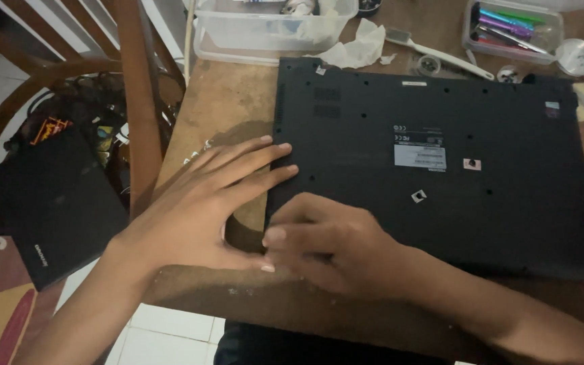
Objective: Finalizing the assembly of a laptop by snapping the bottom cover into place and tightening the screws with a screwdriver.
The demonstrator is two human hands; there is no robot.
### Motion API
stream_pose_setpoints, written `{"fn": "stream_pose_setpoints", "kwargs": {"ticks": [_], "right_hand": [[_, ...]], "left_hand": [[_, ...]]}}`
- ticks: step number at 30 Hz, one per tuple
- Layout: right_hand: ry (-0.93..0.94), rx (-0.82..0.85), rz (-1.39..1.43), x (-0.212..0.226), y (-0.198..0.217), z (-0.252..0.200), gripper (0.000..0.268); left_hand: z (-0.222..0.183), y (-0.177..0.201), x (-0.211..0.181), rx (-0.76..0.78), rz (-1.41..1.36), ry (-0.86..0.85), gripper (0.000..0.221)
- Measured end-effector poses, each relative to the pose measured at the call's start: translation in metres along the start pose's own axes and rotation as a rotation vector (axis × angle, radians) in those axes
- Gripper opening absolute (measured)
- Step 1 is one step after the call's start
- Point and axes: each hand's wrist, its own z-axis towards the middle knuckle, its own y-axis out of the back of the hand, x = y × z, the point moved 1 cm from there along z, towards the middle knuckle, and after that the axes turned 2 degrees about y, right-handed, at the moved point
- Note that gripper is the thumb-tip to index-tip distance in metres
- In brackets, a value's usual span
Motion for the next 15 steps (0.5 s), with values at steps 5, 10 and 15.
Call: {"fn": "stream_pose_setpoints", "kwargs": {"ticks": [5, 10, 15], "right_hand": [[-0.085, 0.075, 0.263, 0.008, 0.012, 0.015, 0.047], [-0.061, 0.023, 0.082, 0.006, 0.006, 0.012, 0.044], [-0.009, 0.017, 0.238, 0.004, 0.006, 0.01, 0.06]], "left_hand": [[-0.001, -0.002, 0.003, -0.014, 0.008, -0.027, 0.104], [-0.003, -0.003, 0.002, -0.042, 0.03, -0.05, 0.101], [-0.003, -0.004, 0.006, -0.037, 0.019, -0.063, 0.103]]}}
